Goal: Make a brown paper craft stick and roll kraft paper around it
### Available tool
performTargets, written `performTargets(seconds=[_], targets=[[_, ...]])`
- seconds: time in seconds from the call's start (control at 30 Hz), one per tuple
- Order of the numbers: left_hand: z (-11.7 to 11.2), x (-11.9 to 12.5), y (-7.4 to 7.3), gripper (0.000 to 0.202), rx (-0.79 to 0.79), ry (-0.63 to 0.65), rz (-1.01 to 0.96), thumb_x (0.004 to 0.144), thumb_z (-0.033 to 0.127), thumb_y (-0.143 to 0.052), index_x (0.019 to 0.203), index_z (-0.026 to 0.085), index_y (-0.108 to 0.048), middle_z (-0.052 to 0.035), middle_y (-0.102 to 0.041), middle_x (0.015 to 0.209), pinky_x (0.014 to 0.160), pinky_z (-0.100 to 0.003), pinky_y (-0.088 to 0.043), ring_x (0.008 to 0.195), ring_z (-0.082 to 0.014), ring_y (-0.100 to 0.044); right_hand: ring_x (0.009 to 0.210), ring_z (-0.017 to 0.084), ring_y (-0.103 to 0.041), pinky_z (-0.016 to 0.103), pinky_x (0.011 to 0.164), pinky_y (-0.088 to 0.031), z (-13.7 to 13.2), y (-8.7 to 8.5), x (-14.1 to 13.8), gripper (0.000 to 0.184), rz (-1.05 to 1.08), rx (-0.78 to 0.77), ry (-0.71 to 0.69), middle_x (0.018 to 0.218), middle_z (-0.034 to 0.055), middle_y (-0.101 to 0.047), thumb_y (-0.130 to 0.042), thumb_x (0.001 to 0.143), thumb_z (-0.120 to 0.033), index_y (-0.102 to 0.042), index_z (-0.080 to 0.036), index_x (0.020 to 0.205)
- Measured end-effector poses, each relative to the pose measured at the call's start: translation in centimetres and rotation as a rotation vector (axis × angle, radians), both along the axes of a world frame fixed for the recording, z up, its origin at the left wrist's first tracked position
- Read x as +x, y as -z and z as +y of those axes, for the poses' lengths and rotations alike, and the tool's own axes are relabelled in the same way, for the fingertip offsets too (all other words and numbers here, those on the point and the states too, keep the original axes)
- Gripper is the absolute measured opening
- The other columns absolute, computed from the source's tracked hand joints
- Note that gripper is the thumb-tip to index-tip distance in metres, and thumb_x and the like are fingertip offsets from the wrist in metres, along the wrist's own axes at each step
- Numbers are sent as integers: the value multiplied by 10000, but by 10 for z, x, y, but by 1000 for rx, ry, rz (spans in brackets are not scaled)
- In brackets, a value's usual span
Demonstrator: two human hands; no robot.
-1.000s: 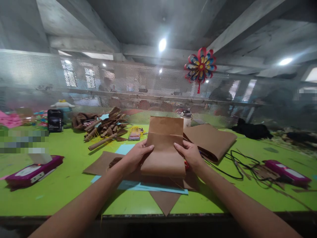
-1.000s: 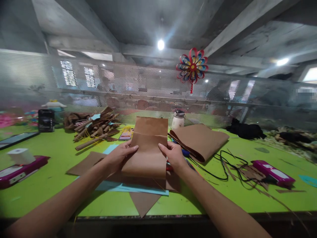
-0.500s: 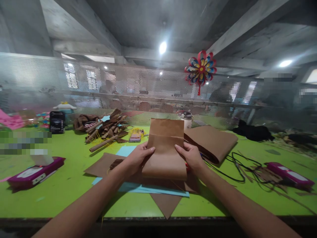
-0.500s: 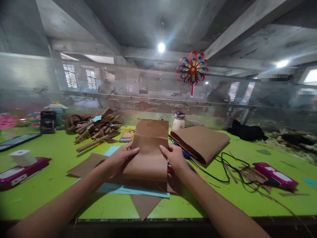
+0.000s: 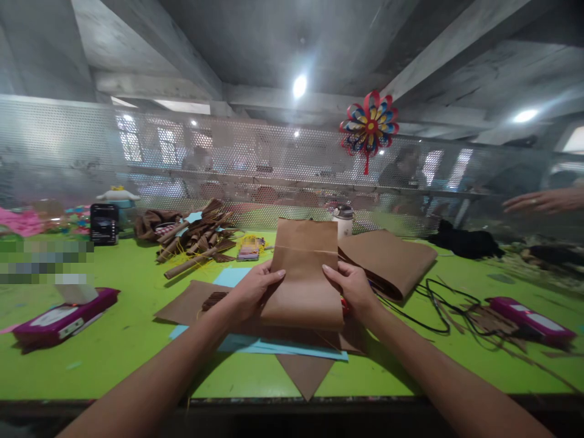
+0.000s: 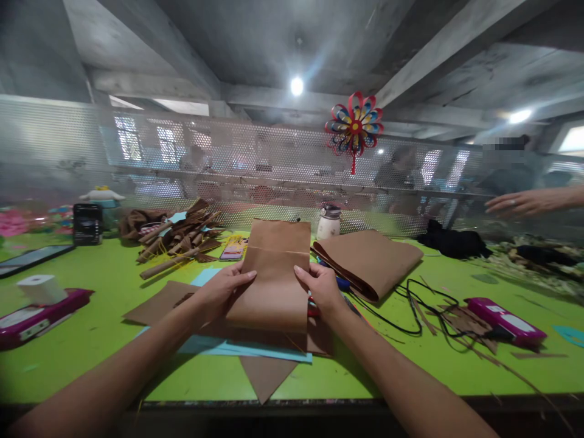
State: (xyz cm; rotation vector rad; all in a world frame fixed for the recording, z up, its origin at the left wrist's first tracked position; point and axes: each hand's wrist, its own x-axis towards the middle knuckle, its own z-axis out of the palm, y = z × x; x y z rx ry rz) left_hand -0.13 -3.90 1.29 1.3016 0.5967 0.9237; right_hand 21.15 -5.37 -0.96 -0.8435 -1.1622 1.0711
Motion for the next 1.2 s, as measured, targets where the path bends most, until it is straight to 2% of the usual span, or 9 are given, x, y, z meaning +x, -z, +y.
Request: performTargets(seconds=[0.27,0.57,0.7,0.8,0.87,0.93,1.03,1.1,1.2], targets=[[0,-2,1,471,35,7,8,761,286,-628,1211,172,-547,-120,-652,1117,823,-340,-474,927,-225,-637,648,177,-653,297,641,-511,-4,-3,-2,360,55,-38,-48,757,41,-703,-726,646,-389,-681,-140,903],[2,2,2,536,54,-27,21,734,306,-651,1239,183,-524,-99,-651,1135,825,-341,-472,910,-226,-641,655,158,-637,289,660,-509,-8,-4,-1,318,12,-17,-23,729,32,-683,-721,646,-398,-674,-142,829],[3,4,-1,492,87,-106,66,707,284,-650,1177,160,-569,-90,-671,1086,800,-333,-469,885,-227,-643,496,116,-552,259,532,-463,-3,-7,6,336,-62,-86,9,581,-8,-603,-715,627,-447,-631,-140,732],[-3,6,-8,470,91,-173,111,676,240,-637,1135,149,-589,-79,-688,1025,777,-333,-469,856,-227,-644,472,98,-497,233,470,-406,-4,-20,18,350,-222,-64,177,569,-11,-558,-664,675,-478,-602,-137,718],[-12,8,-10,458,89,-207,133,654,212,-626,1105,140,-598,-77,-696,984,765,-332,-471,831,-224,-646,586,129,-546,255,532,-437,-18,-31,23,346,-367,96,333,701,32,-605,-622,730,-463,-615,-135,841],[-23,9,-6,439,75,-237,157,639,194,-608,1073,128,-601,-82,-700,941,741,-331,-476,803,-223,-647,774,175,-582,323,689,-475,-44,-41,20,333,-624,365,399,889,84,-629,-588,787,-409,-609,-145,988],[-39,11,9,412,76,-279,207,615,169,-580,1023,118,-608,-85,-699,908,722,-332,-484,798,-229,-642,1074,246,-503,431,915,-401,-91,-40,-1,320,-1081,713,177,1129,126,-581,-575,820,-329,-585,-172,1099],[-46,10,23,416,98,-316,232,601,151,-564,1014,121,-609,-80,-696,918,766,-334,-483,855,-233,-633,1123,269,-469,460,958,-361,-114,-29,-18,381,-1298,773,42,1213,135,-550,-572,828,-366,-561,-171,1155],[-52,8,39,466,93,-377,249,603,149,-553,1068,139,-580,-77,-691,945,817,-344,-478,919,-238,-620,1131,283,-465,454,950,-373,-126,-5,-33,503,-1475,710,-58,1267,153,-520,-535,839,-455,-510,-148,1237]])
